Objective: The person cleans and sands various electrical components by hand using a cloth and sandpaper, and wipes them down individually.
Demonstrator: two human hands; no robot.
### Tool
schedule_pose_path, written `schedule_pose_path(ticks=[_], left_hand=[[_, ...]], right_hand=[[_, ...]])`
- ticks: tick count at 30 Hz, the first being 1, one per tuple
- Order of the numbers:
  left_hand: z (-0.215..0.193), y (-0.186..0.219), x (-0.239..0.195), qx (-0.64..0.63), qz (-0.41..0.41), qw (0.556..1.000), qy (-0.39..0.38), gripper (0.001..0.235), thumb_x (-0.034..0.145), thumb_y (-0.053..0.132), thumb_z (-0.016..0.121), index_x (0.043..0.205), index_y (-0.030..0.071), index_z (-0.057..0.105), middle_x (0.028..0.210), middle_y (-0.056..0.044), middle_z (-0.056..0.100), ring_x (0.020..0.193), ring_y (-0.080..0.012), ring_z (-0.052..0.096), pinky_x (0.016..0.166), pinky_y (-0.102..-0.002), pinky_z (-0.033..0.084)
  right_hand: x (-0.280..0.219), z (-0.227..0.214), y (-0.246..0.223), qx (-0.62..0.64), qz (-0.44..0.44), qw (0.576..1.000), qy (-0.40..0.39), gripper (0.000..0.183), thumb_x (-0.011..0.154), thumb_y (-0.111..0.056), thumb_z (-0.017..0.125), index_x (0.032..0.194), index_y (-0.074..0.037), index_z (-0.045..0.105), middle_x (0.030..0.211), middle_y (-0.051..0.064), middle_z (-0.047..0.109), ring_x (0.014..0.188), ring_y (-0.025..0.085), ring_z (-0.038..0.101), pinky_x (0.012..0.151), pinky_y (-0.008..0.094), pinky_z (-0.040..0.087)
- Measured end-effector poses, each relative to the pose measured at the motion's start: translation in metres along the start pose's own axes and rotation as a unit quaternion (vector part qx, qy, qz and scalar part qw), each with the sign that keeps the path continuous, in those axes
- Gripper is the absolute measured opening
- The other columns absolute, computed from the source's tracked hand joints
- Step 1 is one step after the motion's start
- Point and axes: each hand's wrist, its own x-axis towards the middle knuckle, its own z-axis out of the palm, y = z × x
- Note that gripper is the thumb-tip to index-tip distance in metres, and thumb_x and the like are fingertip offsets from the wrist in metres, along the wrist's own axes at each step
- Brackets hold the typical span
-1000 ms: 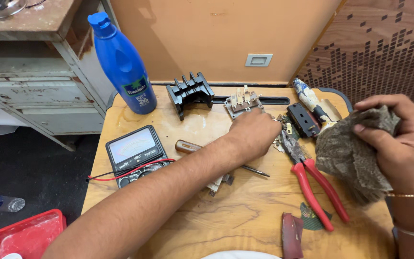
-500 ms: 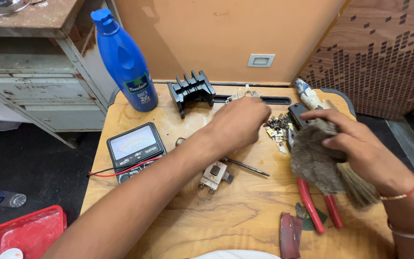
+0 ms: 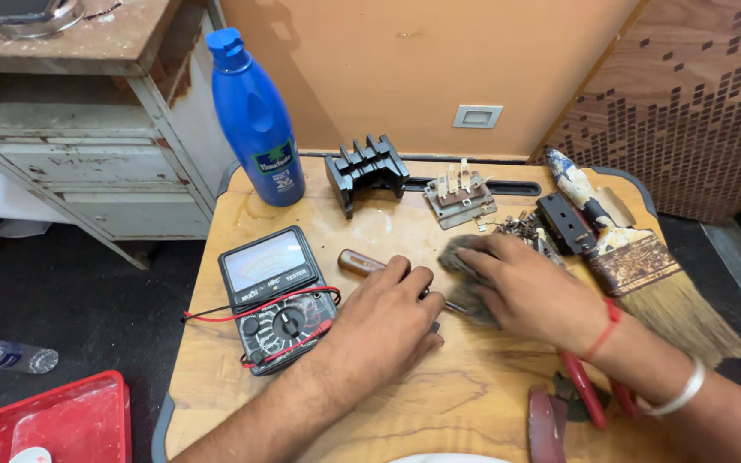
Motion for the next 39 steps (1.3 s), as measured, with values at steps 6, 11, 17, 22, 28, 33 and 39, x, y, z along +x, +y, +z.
schedule_pose_path(ticks=[6,11,17,22,28,33,39], left_hand=[[0.008,-0.002,-0.004,0.019,0.013,1.000,-0.001,0.032,0.071,0.021,0.082,0.093,0.004,0.068,0.102,-0.013,0.062,0.109,-0.0337,0.057,0.093,-0.043,0.049],[0.007,0.000,-0.005,0.030,0.019,0.999,0.005,0.033,0.073,0.022,0.082,0.095,0.003,0.067,0.102,-0.013,0.062,0.108,-0.0325,0.057,0.093,-0.042,0.051],[0.002,-0.002,-0.011,0.037,0.004,0.999,-0.018,0.036,0.072,0.026,0.084,0.096,0.002,0.068,0.106,-0.014,0.062,0.111,-0.0327,0.057,0.092,-0.041,0.052],[-0.002,-0.001,-0.012,0.050,0.000,0.998,-0.048,0.040,0.073,0.028,0.085,0.099,0.002,0.069,0.110,-0.014,0.063,0.117,-0.0336,0.056,0.095,-0.042,0.052],[-0.011,-0.007,-0.013,0.066,0.021,0.995,-0.069,0.057,0.060,0.030,0.089,0.106,0.002,0.068,0.114,-0.015,0.063,0.117,-0.0350,0.056,0.100,-0.045,0.047],[-0.019,-0.009,-0.009,0.052,0.020,0.993,-0.102,0.059,0.059,0.027,0.090,0.109,0.003,0.067,0.115,-0.011,0.064,0.118,-0.0326,0.056,0.100,-0.042,0.047],[-0.024,-0.014,-0.008,0.019,0.022,0.993,-0.115,0.054,0.058,0.024,0.091,0.102,0.004,0.067,0.110,-0.010,0.064,0.118,-0.0313,0.056,0.099,-0.040,0.049]], right_hand=[[-0.009,0.005,0.001,-0.034,0.128,0.987,-0.095,0.046,0.071,-0.002,0.068,0.115,-0.011,0.076,0.104,0.014,0.066,0.090,0.035,0.067,0.082,0.043,0.056],[0.037,0.034,0.008,0.033,0.012,0.999,-0.009,0.032,0.075,-0.005,0.070,0.106,-0.006,0.076,0.097,0.015,0.066,0.088,0.036,0.067,0.079,0.043,0.057],[0.092,0.060,0.007,0.013,-0.059,0.994,0.091,0.039,0.075,0.001,0.065,0.112,-0.005,0.075,0.106,0.015,0.068,0.097,0.036,0.066,0.086,0.044,0.055],[0.099,0.054,0.009,-0.041,-0.096,0.995,0.000,0.043,0.074,-0.003,0.069,0.117,-0.007,0.075,0.096,0.016,0.063,0.093,0.035,0.063,0.082,0.044,0.053],[0.041,0.028,0.003,0.000,-0.091,0.995,-0.030,0.041,0.071,-0.004,0.068,0.111,-0.008,0.076,0.095,0.012,0.066,0.090,0.032,0.063,0.078,0.041,0.054],[-0.011,0.008,-0.013,0.022,-0.041,0.996,-0.076,0.039,0.070,-0.004,0.067,0.108,-0.010,0.078,0.090,0.012,0.065,0.085,0.032,0.066,0.075,0.042,0.056],[0.001,-0.009,0.009,0.035,0.027,0.999,0.011,0.034,0.073,-0.002,0.066,0.105,-0.008,0.077,0.089,0.014,0.067,0.081,0.036,0.067,0.075,0.043,0.055]])
